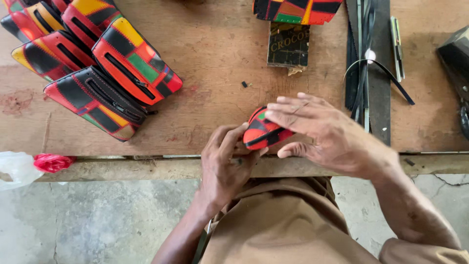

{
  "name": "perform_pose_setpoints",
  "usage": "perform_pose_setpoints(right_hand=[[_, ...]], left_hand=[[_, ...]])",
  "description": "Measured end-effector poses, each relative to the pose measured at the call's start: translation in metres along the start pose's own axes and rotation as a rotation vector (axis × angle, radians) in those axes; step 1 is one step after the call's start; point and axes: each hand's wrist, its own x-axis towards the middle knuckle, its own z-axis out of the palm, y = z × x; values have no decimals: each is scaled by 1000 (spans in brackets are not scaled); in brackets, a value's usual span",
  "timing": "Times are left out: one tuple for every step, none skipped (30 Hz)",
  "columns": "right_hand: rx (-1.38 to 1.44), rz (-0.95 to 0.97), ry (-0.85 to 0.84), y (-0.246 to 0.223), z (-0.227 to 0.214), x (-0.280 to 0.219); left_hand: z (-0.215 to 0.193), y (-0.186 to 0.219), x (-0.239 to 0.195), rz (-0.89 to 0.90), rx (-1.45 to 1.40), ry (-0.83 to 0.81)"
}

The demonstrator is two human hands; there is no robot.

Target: The person handles a small colorful zippered pouch, repeatedly opening and closing the zipper, turning it over, and pressing the seams and edges. The person also picks up a second similar pouch and performs the same handling actions. The actions appear to be a manual inspection of the pouches' construction and zipper function.

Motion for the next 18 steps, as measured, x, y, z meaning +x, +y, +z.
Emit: perform_pose_setpoints(right_hand=[[-19, 12, 37, -5, 6, -1], [-39, 24, 74, -9, 11, -3], [-34, 27, 84, -13, 14, -4], [-30, 30, 94, -16, 16, -6], [-33, 22, 109, -16, 16, -3], [-31, 24, 123, -16, 16, 0], [-21, 31, 133, -16, 16, 1], [-11, 37, 143, -15, 16, 1], [29, 45, 145, -14, 16, 2], [69, 52, 147, -12, 14, 3], [110, 57, 146, -11, 12, 4], [134, 82, 147, -11, 11, 3], [161, 104, 147, -12, 10, 2], [188, 126, 147, -13, 11, 2], [177, 120, 158, -13, 14, 1], [167, 114, 170, -13, 16, 0], [149, 109, 187, -12, 18, -1], [131, 129, 217, -12, 22, -2]], left_hand=[[-4, -1, -3, 25, -37, -52], [-11, -3, -6, 51, -74, -104], [-16, -4, -9, 69, -111, -154], [-17, -4, -9, 50, -99, -173], [-19, -5, -6, 41, -83, -179], [-20, -6, -3, 31, -67, -186], [-21, -5, -2, -18, -104, -198], [-21, -3, -1, -67, -140, -210], [-21, -2, 2, -105, -179, -230], [-21, 1, 4, -108, -236, -237], [-22, 4, 5, -116, -294, -241], [-21, 6, 5, -123, -351, -245], [-19, 7, 6, -119, -318, -212], [-14, 8, 5, -115, -284, -179], [-10, 8, 5, -108, -254, -154], [-7, 7, 4, -146, -240, -169], [-5, 6, 4, -176, -228, -185], [-2, 4, 3, -205, -216, -200]])
